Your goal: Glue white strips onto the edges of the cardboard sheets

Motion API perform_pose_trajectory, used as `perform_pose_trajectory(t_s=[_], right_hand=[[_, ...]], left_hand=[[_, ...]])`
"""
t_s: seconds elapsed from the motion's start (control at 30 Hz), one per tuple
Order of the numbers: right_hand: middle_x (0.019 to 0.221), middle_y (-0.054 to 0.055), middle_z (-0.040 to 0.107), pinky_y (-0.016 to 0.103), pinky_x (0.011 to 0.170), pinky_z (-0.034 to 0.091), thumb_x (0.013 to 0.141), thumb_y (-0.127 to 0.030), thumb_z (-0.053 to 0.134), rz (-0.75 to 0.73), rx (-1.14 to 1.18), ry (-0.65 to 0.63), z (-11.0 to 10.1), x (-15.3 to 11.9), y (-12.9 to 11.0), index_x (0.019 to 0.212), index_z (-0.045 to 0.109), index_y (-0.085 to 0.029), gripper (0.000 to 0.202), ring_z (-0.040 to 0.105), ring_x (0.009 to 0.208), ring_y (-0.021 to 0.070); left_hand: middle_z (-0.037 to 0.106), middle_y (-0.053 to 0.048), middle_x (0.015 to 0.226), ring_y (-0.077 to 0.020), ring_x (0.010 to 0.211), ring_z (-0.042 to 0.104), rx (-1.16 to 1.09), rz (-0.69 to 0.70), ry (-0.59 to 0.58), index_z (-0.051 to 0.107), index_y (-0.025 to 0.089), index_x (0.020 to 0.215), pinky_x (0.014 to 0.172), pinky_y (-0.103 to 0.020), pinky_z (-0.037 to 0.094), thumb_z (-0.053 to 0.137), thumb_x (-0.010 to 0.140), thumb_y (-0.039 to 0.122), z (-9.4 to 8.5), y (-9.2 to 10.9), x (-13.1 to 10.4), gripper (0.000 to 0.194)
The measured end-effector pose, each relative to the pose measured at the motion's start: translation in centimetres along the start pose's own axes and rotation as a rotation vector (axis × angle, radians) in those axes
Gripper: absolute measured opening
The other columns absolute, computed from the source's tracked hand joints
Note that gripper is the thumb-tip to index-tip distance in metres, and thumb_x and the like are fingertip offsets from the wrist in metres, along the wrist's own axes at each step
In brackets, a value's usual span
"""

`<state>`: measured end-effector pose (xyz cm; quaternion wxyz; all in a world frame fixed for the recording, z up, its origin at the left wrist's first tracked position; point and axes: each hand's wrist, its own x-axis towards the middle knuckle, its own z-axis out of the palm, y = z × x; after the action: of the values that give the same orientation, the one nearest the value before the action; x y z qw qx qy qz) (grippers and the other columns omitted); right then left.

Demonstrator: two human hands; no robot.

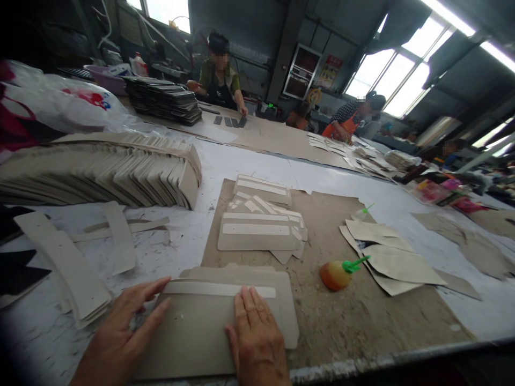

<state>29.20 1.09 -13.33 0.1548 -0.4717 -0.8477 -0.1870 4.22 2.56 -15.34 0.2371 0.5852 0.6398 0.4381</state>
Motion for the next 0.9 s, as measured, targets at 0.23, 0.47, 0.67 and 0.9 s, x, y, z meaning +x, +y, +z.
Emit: perform_pose_trajectory(t_s=[0.23,0.47,0.67,0.9], right_hand=[[0.124,0.008,0.063,0.036,0.088,0.058,0.100,-0.030,0.032,0.112,0.084,0.103,0.4,0.0,-0.6,0.119,0.064,-0.010,0.043,0.061,0.113,0.0259],[0.122,0.011,0.064,0.040,0.089,0.058,0.099,-0.031,0.029,0.155,0.128,0.102,0.7,0.0,-0.9,0.118,0.064,-0.008,0.046,0.061,0.112,0.0276],[0.123,0.012,0.064,0.040,0.090,0.057,0.096,-0.028,0.040,0.138,0.246,0.032,-0.5,0.2,-0.3,0.122,0.060,-0.008,0.038,0.061,0.113,0.0280],[0.122,0.013,0.063,0.044,0.101,0.046,0.094,-0.024,0.044,0.416,0.505,0.023,-1.9,0.4,4.0,0.124,0.056,-0.013,0.034,0.055,0.116,0.0247]], left_hand=[[0.064,0.000,0.072,-0.0198,0.059,0.062,-0.603,-0.640,-0.251,0.050,0.024,0.108,0.049,-0.025,0.049,0.076,0.063,0.057,-0.2,4.4,1.7,0.062],[0.069,-0.006,0.074,-0.0235,0.060,0.064,-0.818,-0.890,-0.406,0.055,0.018,0.105,0.052,-0.031,0.053,0.085,0.056,0.036,-0.3,4.3,2.8,0.060],[0.069,-0.002,0.072,-0.0301,0.064,0.067,-0.912,-0.968,-0.348,0.057,0.022,0.090,0.051,-0.035,0.056,0.095,0.031,0.026,0.0,4.8,2.8,0.070],[0.069,0.001,0.072,-0.0215,0.059,0.066,-0.922,-0.895,-0.284,0.060,0.026,0.090,0.052,-0.029,0.058,0.093,0.047,0.033,-0.7,3.9,2.4,0.055]])
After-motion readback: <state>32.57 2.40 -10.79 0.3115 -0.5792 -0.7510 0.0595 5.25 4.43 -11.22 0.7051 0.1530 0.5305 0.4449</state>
